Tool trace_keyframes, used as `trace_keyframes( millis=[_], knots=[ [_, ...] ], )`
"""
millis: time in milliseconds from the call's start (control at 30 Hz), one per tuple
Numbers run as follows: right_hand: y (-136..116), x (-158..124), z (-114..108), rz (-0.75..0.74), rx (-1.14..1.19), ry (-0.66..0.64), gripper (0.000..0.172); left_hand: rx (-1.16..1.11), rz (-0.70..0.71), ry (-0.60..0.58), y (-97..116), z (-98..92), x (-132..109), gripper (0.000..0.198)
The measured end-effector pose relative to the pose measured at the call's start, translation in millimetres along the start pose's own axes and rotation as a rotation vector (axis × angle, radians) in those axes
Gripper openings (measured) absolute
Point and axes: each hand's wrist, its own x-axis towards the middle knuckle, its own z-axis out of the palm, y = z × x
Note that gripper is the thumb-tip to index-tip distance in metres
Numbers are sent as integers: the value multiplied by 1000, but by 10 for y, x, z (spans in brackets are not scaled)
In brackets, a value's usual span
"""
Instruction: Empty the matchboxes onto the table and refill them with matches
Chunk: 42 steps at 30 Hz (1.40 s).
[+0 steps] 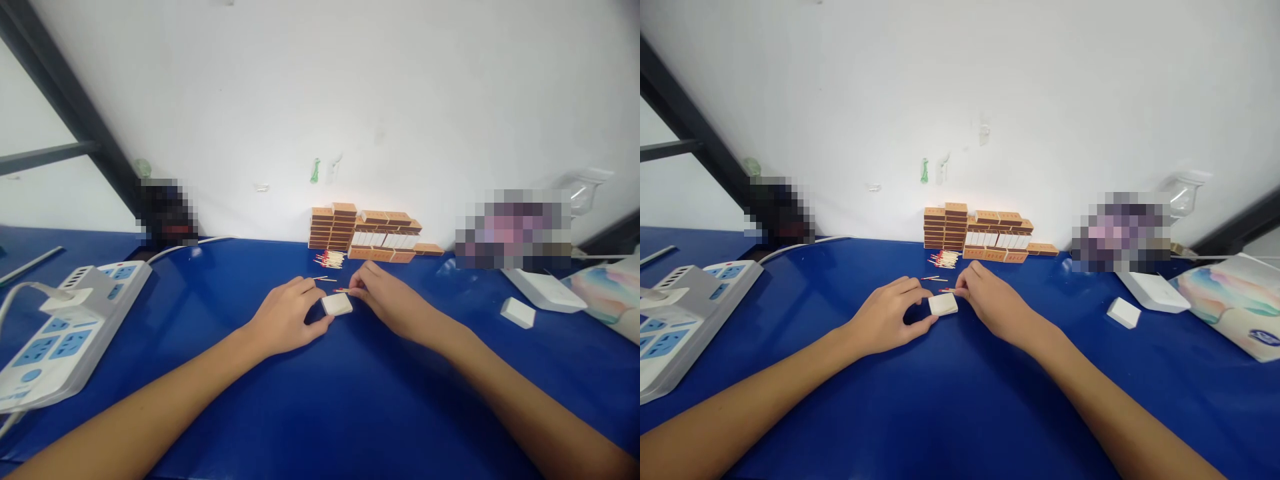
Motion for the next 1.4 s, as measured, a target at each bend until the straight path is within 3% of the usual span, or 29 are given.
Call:
trace_keyframes(
  millis=[200, 633, 1100, 1400],
  knots=[
    [-255, -66, 52, -63, -113, -53, 8, -20, 16, -14, -13, 8, -1, 23],
    [-219, -76, 4, -76, -65, -67, 13, -37, 56, 6, -6, 15, -4, 24],
    [-277, -81, 18, -77, 195, -103, 14, -102, 72, 1, 11, 14, -11, 18],
    [-244, -57, -39, -64, 110, -101, 15, -77, 79, 21, 8, 12, -7, 21]
  ],
)
